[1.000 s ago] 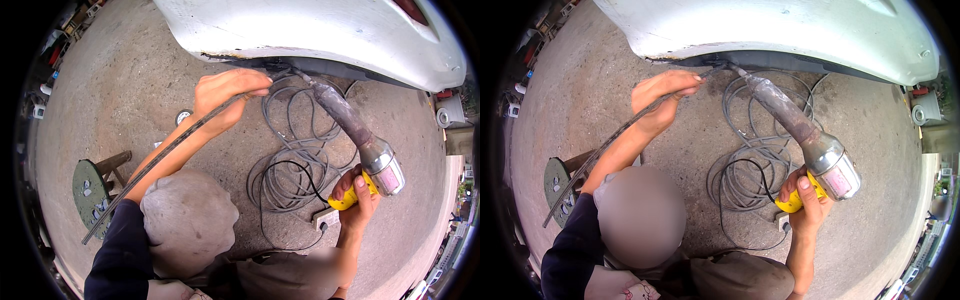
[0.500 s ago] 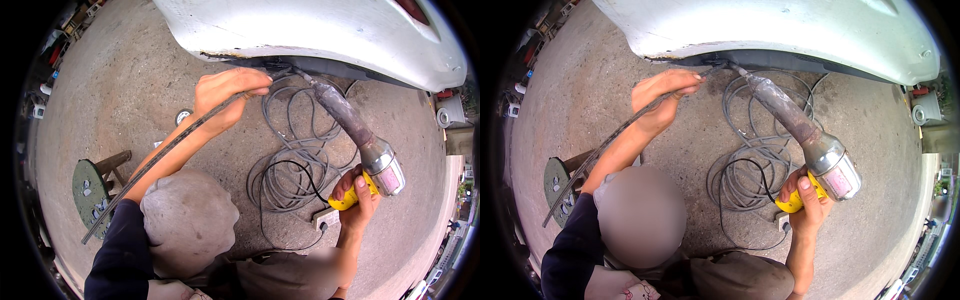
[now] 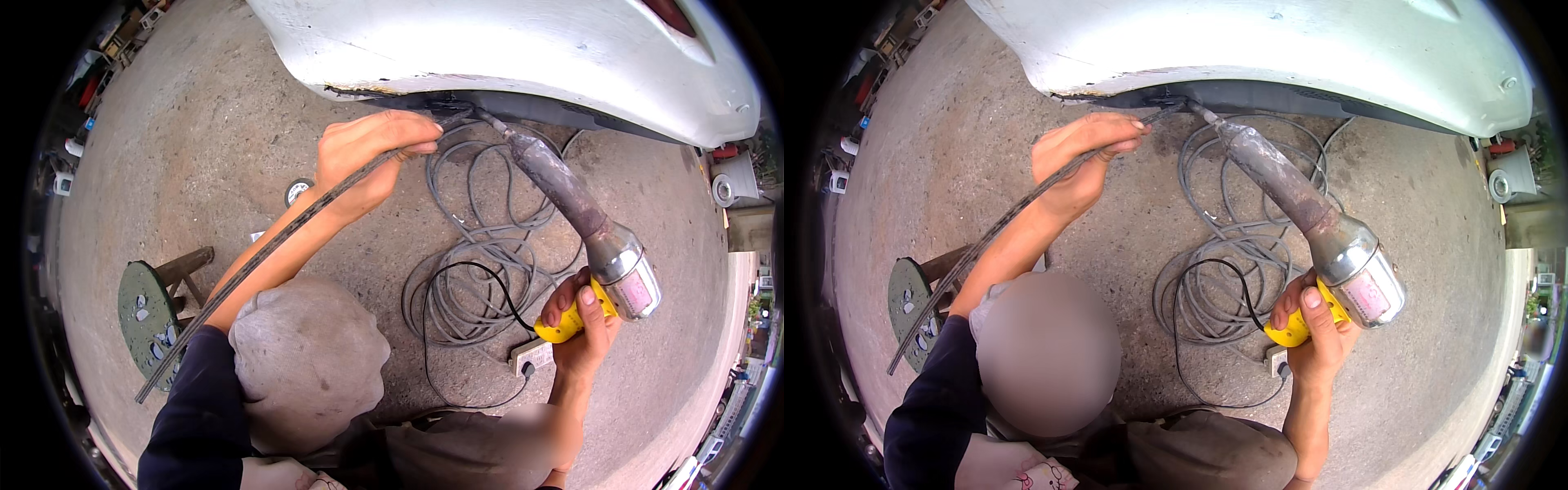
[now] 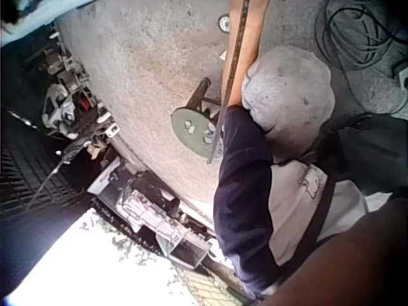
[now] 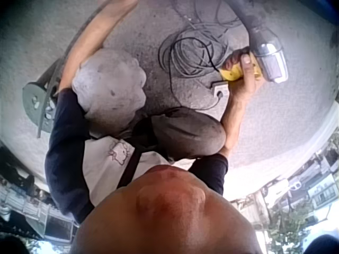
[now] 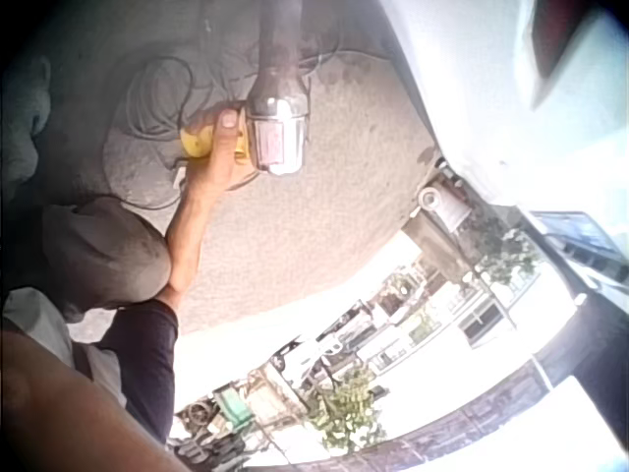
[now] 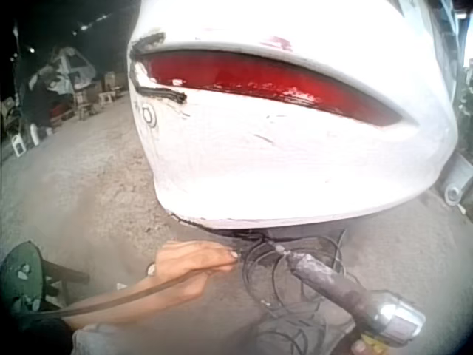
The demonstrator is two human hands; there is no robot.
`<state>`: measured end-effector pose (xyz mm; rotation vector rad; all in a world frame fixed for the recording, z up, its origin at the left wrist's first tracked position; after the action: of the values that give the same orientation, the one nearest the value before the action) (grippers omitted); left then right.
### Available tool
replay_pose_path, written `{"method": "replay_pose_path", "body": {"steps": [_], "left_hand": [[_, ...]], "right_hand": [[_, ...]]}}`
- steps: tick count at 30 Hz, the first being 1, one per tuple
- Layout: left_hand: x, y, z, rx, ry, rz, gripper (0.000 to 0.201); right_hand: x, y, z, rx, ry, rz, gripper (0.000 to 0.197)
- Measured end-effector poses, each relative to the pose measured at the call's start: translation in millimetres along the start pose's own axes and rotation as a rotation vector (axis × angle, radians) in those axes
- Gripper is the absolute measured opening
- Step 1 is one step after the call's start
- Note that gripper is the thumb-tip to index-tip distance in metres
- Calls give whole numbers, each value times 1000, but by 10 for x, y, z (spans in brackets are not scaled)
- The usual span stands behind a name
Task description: The person uses a heat gun and a metal rod to repair a damaged section of a white car's rear bumper. They apply heat to the plastic and use the rod to push and shape the material, working on the lower edge near the taillight.
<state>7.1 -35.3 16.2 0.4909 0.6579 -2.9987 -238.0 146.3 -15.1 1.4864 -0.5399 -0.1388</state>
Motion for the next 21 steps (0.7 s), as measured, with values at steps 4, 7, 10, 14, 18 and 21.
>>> {"method": "replay_pose_path", "body": {"steps": [4, 7, 10, 14, 18, 21], "left_hand": [[12, 0, 3, 6, -1, 4, 30], [11, -4, 5, 1, 3, 2, 30], [7, 1, 0, 3, 4, 0, 30], [13, 4, 0, -4, 2, -1, 30], [15, 11, -3, 8, 1, 0, 30], [23, 10, -3, 6, 11, 2, 27]], "right_hand": [[-14, 12, -3, 11, 1, 61, 33], [-22, 8, -5, 18, -4, 89, 31], [-25, 1, -4, 17, -6, 88, 31], [-22, 14, 0, 10, -7, 85, 32], [-28, 5, 0, 7, -7, 90, 32], [-30, 5, 5, 3, -7, 62, 33]]}}
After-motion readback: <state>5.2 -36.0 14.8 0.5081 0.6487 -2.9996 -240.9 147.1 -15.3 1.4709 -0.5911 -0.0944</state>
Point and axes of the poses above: each hand's wrist, its own z-axis towards the middle knuckle, its own x-axis out of the palm, y = z × x, the point moved 6 cm from there along z, towards the middle knuckle, and after that the axes turned 2 degrees about z, right-handed, at the moved point
